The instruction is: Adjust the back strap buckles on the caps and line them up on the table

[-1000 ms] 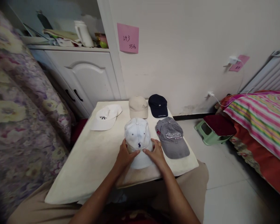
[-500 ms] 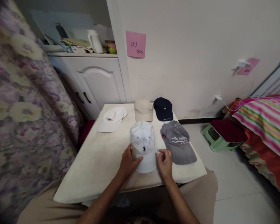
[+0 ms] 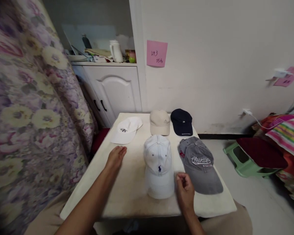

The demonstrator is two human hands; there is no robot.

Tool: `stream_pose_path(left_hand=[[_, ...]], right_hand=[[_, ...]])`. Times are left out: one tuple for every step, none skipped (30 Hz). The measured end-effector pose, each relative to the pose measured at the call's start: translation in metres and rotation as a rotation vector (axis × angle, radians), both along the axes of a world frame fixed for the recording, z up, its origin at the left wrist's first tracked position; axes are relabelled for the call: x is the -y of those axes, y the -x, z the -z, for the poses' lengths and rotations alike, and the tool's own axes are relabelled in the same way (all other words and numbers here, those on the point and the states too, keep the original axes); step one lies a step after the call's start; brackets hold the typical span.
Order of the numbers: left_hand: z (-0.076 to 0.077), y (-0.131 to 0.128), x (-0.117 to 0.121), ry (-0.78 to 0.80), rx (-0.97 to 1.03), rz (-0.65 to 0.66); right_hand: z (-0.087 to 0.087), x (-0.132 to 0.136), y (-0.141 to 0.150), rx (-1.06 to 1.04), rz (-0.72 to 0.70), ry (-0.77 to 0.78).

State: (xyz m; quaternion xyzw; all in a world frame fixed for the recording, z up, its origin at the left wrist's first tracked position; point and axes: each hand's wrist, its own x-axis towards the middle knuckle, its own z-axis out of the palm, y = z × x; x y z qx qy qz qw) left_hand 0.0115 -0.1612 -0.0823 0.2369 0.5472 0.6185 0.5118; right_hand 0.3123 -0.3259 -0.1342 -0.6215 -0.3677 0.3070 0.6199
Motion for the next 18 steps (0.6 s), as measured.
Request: stream_pose_path(left_hand=[[-0.002,0.004,-0.012,0.012,0.044,-0.014],[-0.004,0.007,-0.023,0.027,0.085,-0.034],[-0.005,0.009,-0.033,0.044,0.123,-0.054],[-0.007,0.010,-0.041,0.060,0.158,-0.072],[-0.008,0.010,-0.047,0.075,0.190,-0.086],[-0.010,0.010,-0.053,0.087,0.218,-0.095],[-0.011,0.010,-0.058,0.096,0.243,-0.099],[-0.013,0.009,-0.061,0.100,0.264,-0.096],[-0.014,0.008,-0.065,0.100,0.283,-0.089],[-0.016,0.008,-0.067,0.096,0.299,-0.077],[-0.018,0.006,-0.070,0.087,0.313,-0.064],[-0.020,0.005,-0.072,0.074,0.324,-0.050],[-0.022,0.004,-0.073,0.055,0.332,-0.038],[-0.025,0.003,-0.074,0.031,0.337,-0.027],[-0.029,0.001,-0.073,0.001,0.341,-0.017],[-0.033,0.000,-0.070,-0.032,0.342,-0.008],[-0.037,-0.001,-0.066,-0.068,0.341,0.002],[-0.041,-0.002,-0.059,-0.105,0.338,0.011]], right_hand=[[0.000,0.000,0.000,-0.006,0.011,0.005],[0.001,-0.001,0.000,-0.012,0.019,0.009],[0.001,-0.001,0.000,-0.017,0.024,0.011],[0.002,-0.001,0.000,-0.023,0.026,0.015],[0.002,-0.002,0.000,-0.027,0.026,0.018],[0.002,-0.002,0.000,-0.031,0.025,0.020],[0.002,-0.002,0.000,-0.034,0.021,0.021],[0.001,-0.002,0.000,-0.037,0.018,0.019],[0.000,-0.001,0.001,-0.040,0.015,0.017],[-0.001,-0.001,0.001,-0.043,0.012,0.014],[-0.003,-0.001,0.002,-0.045,0.011,0.010],[-0.004,-0.001,0.002,-0.047,0.012,0.008],[-0.005,-0.001,0.003,-0.048,0.012,0.007],[-0.006,-0.002,0.003,-0.051,0.013,0.006],[-0.007,-0.002,0.003,-0.053,0.016,0.004],[-0.007,-0.002,0.003,-0.056,0.023,0.002],[-0.007,-0.002,0.002,-0.057,0.029,0.000],[-0.006,-0.002,0.001,-0.057,0.034,-0.002]])
